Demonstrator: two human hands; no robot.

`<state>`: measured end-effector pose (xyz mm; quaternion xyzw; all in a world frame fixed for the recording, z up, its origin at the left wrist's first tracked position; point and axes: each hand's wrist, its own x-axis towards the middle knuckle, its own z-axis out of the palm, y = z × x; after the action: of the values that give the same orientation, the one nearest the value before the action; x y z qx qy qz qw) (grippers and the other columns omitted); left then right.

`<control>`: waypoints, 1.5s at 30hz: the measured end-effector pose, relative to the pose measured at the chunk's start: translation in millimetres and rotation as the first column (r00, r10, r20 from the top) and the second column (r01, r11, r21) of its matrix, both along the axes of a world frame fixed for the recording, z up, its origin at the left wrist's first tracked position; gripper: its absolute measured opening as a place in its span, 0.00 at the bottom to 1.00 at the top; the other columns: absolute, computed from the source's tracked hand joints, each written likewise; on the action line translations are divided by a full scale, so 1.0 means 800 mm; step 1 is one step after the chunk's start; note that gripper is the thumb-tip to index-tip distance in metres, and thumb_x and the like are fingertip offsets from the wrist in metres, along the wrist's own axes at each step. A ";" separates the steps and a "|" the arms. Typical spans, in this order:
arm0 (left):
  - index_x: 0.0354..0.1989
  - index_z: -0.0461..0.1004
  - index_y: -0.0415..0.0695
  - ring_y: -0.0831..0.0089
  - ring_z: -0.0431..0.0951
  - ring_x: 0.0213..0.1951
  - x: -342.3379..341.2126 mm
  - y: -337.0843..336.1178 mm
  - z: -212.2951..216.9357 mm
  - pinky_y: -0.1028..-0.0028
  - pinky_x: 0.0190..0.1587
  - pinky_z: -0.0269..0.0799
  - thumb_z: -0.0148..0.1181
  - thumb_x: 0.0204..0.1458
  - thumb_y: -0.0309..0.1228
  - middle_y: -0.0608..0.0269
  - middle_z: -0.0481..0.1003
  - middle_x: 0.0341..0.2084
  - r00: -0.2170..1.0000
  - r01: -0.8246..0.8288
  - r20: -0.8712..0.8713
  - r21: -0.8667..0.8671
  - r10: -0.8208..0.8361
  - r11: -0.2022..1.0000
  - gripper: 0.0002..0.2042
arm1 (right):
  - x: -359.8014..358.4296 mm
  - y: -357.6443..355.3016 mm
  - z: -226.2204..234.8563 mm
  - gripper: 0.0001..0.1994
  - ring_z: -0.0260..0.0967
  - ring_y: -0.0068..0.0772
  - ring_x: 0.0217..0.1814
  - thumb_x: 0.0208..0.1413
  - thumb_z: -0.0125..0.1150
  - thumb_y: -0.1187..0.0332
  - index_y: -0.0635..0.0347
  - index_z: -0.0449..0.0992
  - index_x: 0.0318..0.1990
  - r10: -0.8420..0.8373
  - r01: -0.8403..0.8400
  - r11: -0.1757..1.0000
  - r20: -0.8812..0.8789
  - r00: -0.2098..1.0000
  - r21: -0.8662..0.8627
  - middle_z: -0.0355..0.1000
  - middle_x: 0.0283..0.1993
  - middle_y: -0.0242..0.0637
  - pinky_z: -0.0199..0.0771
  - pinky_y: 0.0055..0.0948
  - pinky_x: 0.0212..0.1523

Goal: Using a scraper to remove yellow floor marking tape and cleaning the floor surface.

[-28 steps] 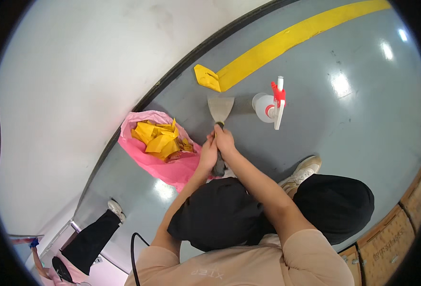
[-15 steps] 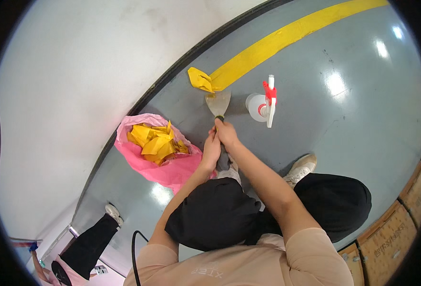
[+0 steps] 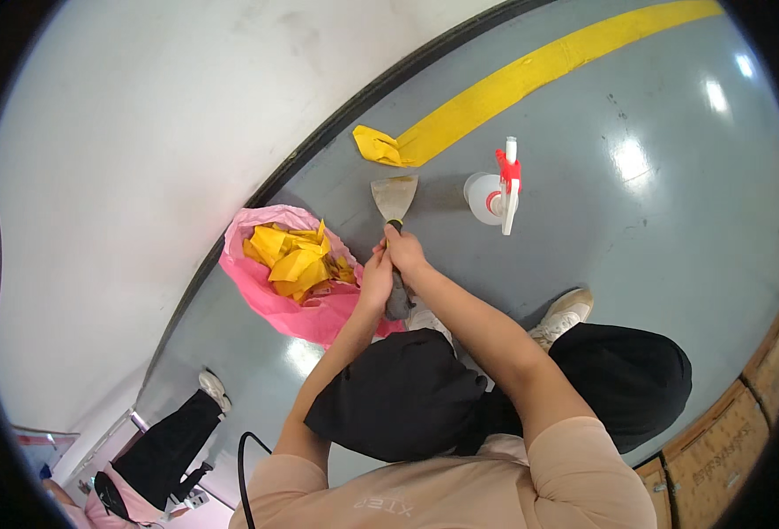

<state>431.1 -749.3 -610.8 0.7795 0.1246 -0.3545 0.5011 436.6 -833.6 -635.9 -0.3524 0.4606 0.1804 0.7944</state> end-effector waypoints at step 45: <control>0.42 0.72 0.32 0.76 0.71 0.37 0.069 0.044 0.010 0.76 0.42 0.64 0.47 0.56 0.45 0.62 0.75 0.33 0.966 0.249 -0.077 0.013 -0.248 0.968 0.23 | 0.032 0.014 -0.007 0.20 0.69 0.35 0.34 0.60 0.47 0.53 0.64 0.67 0.31 -0.040 0.035 0.996 0.072 0.997 0.077 0.71 0.31 0.44 0.71 0.31 0.38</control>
<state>486.2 -714.3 -603.1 0.7808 0.0488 -0.4421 0.4388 462.2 -822.5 -641.7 -0.3197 0.4302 0.1698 0.8270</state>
